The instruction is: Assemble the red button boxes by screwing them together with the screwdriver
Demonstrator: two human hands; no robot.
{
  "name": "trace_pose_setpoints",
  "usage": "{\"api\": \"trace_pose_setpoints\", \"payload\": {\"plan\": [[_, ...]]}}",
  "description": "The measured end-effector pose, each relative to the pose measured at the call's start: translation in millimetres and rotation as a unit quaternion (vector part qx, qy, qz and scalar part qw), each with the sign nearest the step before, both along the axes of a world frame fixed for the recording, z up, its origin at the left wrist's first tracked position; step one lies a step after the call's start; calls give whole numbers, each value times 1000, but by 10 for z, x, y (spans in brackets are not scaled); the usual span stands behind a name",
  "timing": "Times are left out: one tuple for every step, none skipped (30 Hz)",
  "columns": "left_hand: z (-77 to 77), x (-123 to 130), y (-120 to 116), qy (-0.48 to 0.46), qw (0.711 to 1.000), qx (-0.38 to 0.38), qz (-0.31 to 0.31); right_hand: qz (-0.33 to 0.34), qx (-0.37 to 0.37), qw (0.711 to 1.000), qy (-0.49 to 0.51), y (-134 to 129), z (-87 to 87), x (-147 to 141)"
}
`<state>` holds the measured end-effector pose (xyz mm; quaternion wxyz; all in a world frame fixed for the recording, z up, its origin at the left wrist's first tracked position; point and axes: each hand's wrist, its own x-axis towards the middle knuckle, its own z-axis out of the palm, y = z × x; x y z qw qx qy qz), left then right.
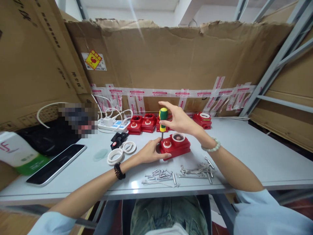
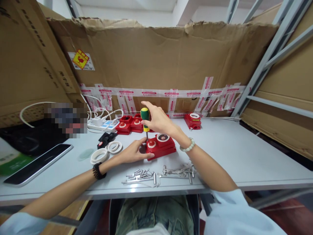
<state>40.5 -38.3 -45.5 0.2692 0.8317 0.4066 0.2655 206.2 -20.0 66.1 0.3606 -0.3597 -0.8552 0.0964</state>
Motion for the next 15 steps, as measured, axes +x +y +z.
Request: {"api": "trace_pose_setpoints", "payload": {"plan": [[-2,0,0,0,1000,-2,1,-3,-4,1000,-4,-6,2,12],[-4,0,0,2,1000,-4,3,-18,-5,1000,-14,-22,0,9],[-6,0,0,6,1000,-4,6,-44,-2,999,-28,-43,-3,-8],[-8,1,1,11,1000,0,10,-77,6,996,-43,-66,-6,-36],[-10,1,2,15,1000,4,12,-114,16,992,-58,-87,-7,-69],[-12,1,4,21,1000,8,13,-149,26,986,-72,-103,-7,-103],[-15,0,6,25,1000,12,13,-173,36,981,-84,-110,-3,-130],[-17,0,9,29,999,16,13,-180,43,978,-95,-109,4,-146],[-18,0,12,31,999,17,13,-173,44,979,-104,-100,15,-147],[-19,0,14,32,999,16,11,-153,41,981,-109,-86,29,-133],[-19,1,14,31,999,14,9,-126,33,985,-113,-68,45,-108],[-19,1,13,29,999,11,7,-94,22,989,-114,-52,61,-75],[-18,0,10,27,1000,7,7,-60,8,992,-114,-39,77,-41],[-17,-1,7,25,1000,2,6,-27,-4,993,-111,-31,90,-13],[-15,-4,4,23,1000,-2,7,0,-13,994,-106,-28,100,5]]}}
